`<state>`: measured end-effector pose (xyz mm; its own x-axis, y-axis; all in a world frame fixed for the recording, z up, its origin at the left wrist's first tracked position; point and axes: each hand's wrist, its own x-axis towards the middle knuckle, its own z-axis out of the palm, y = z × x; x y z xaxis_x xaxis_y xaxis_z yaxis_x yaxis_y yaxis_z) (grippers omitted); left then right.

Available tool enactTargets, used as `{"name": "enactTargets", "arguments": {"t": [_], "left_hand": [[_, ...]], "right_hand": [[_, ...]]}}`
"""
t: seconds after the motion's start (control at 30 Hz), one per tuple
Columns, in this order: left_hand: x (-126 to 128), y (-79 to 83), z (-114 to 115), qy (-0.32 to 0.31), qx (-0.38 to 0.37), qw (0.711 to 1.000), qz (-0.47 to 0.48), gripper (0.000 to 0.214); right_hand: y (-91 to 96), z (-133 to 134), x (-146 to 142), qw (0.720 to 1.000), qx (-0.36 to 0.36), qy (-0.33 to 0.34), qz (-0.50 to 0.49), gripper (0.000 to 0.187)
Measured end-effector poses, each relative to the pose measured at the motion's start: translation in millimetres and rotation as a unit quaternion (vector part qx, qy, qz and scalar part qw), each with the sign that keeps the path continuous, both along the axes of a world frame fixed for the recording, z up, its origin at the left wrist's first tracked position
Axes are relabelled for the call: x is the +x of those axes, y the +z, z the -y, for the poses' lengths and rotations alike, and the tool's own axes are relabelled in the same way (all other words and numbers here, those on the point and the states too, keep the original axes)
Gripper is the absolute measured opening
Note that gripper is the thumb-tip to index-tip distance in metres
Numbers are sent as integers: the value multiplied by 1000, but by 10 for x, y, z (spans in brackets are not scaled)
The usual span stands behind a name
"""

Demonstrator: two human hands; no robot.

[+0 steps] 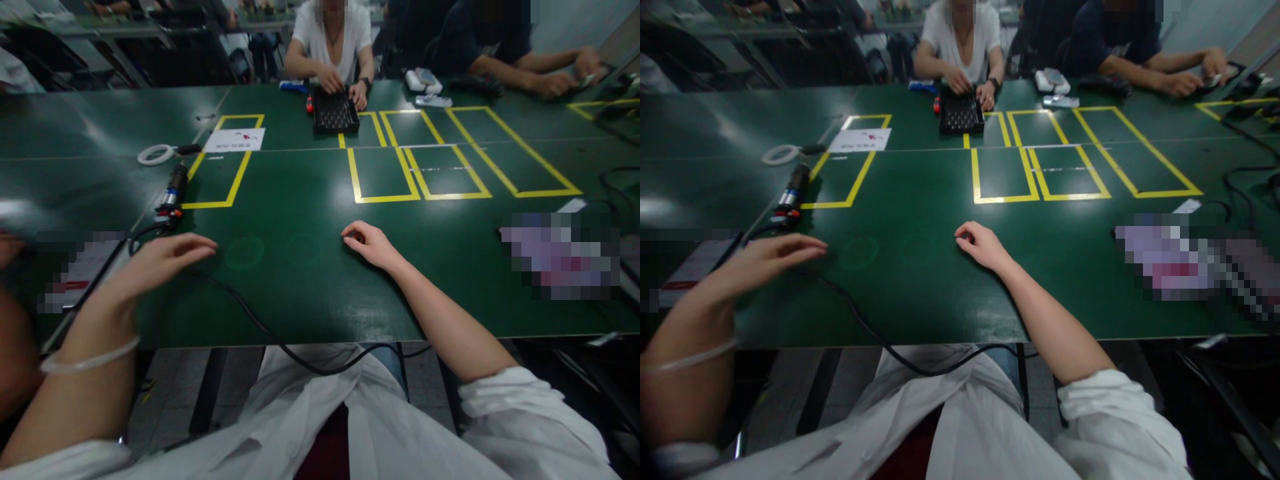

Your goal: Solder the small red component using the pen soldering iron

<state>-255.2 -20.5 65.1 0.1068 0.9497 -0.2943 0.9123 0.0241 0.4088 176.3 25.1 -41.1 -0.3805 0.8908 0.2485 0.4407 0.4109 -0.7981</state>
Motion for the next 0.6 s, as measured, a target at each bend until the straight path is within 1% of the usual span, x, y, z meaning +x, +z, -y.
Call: {"name": "enactTargets", "arguments": {"t": [0.03, 0.07, 0.1, 0.13, 0.2, 0.3, 0.4, 0.53, 0.6], "left_hand": [[-114, -53, -197, 57, 84, 991, -83, 44], [-209, -122, -373, 105, 130, 975, -147, 46], [-285, -196, -525, 153, 170, 955, -188, 48], [-344, -269, -649, 178, 190, 941, -217, 53], [-420, -384, -824, 214, 204, 922, -250, 63], [-462, -451, -956, 235, 194, 911, -279, 69], [-459, -436, -1016, 241, 176, 913, -277, 74], [-486, -417, -1039, 234, 184, 925, -235, 86], [-524, -419, -1042, 194, 175, 951, -163, 81]], "right_hand": [[3, 0, -1, 1000, -1, 0, -1, 15], [5, 0, -1, 1000, -1, 0, -2, 15], [7, 1, -2, 1000, -1, -1, -4, 15], [9, 3, -2, 1000, -2, -2, -5, 15], [11, 6, -1, 1000, -5, -2, -6, 15], [8, 7, 3, 1000, -4, 0, -6, 15], [-4, 0, 6, 1000, -4, -2, -8, 15], [-10, -10, 7, 1000, -6, 0, -7, 15], [-7, -9, 8, 1000, -6, 2, -6, 16]]}}
